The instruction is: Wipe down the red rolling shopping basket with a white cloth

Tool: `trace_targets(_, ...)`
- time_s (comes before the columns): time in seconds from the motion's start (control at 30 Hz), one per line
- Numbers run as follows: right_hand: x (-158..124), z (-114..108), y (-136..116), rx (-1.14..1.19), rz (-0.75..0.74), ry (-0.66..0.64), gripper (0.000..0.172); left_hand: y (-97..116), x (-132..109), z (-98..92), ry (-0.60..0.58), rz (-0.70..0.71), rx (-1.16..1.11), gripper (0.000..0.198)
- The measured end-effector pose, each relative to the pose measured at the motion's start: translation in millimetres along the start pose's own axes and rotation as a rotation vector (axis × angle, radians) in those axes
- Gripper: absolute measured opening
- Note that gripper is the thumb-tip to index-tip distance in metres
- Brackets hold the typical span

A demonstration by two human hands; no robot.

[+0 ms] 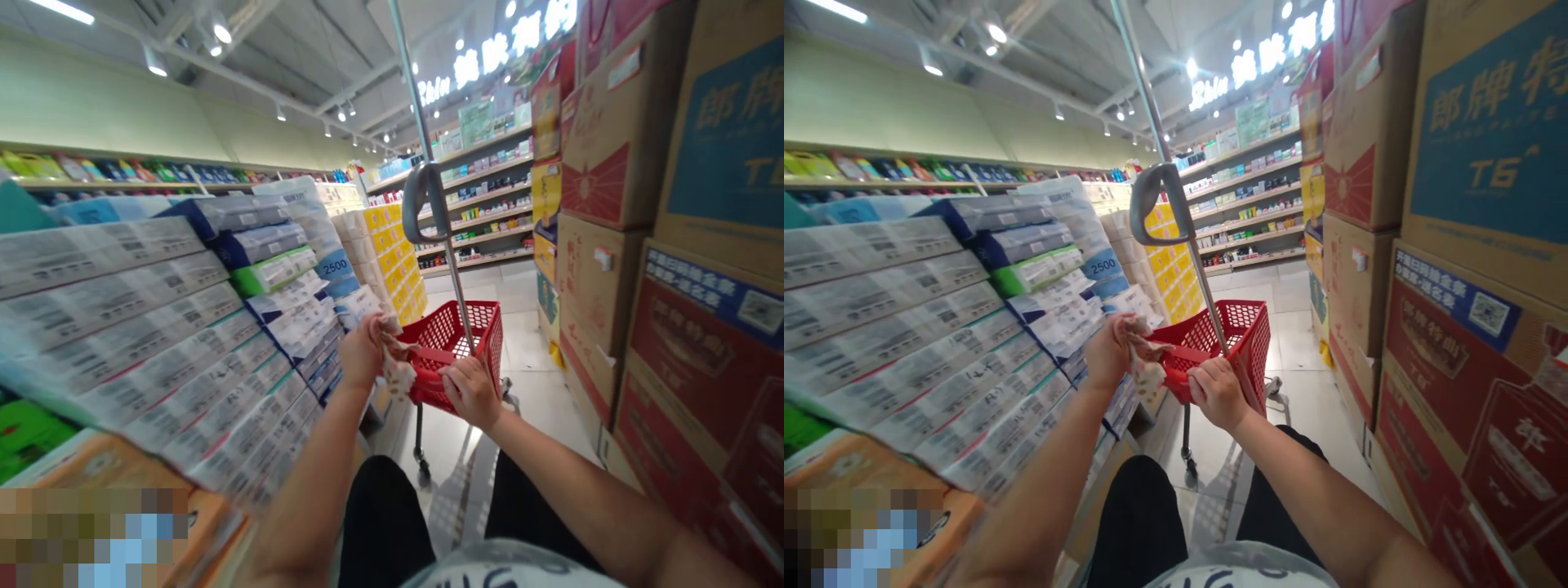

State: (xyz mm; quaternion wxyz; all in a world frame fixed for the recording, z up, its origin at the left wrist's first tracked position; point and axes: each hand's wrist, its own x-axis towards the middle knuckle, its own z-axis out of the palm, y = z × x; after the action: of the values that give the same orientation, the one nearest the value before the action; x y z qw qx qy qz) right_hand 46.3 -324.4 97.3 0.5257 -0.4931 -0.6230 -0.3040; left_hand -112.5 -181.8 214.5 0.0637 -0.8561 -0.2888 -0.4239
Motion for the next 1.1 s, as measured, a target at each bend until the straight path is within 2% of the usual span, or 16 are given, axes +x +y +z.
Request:
trace_targets(0.13,1,-2,2,-0.006,0.009,0.016,0.015,-2,-57,33.6,-0.12,0.291,-0.053,0.046)
trace_targets(0.2,1,-3,3,-0.009,0.018,0.033,0.016,-2,-74,41.8,-0.131,0.361,-0.066,0.047)
trace_targets(0.27,1,-3,4,-0.013,0.026,0.04,0.017,-4,-79,41.2,-0.158,0.396,-0.05,0.05)
trace_targets(0.37,2,-5,5,-0.017,0.026,0.026,0.017,-13,-69,29.2,-0.293,0.472,-0.06,0.053)
trace_targets(0.43,2,-6,5,-0.011,0.015,0.019,0.016,-22,-56,19.3,-0.372,0.431,-0.131,0.048)
trace_targets(0.5,2,-6,5,-0.002,0.007,0.021,0.015,-29,-42,12.8,-0.329,0.233,-0.191,0.043)
trace_targets(0.57,1,-6,5,0.001,0.011,0.027,0.015,-30,-31,12.7,-0.195,0.039,-0.21,0.041)
trace_targets(0.6,1,-5,4,-0.002,0.017,0.026,0.015,-27,-29,15.2,-0.136,-0.003,-0.215,0.04)
trace_targets(0.67,1,-4,3,-0.009,0.026,0.019,0.016,-15,-30,23.6,-0.099,0.048,-0.209,0.039)
trace_targets(0.8,0,-4,3,-0.031,0.026,0.013,0.016,16,-53,36.2,-0.218,0.297,-0.091,0.038)
trace_targets(0.9,-1,-6,4,-0.035,0.036,0.009,0.016,31,-62,33.8,-0.281,0.393,-0.093,0.038)
trace_targets(1.0,-2,-7,3,-0.036,0.035,-0.011,0.016,41,-50,32.8,-0.335,0.382,-0.08,0.046)
trace_targets(1.1,-2,-5,0,-0.052,0.023,-0.018,0.016,50,-30,39.1,-0.426,0.375,0.055,0.054)
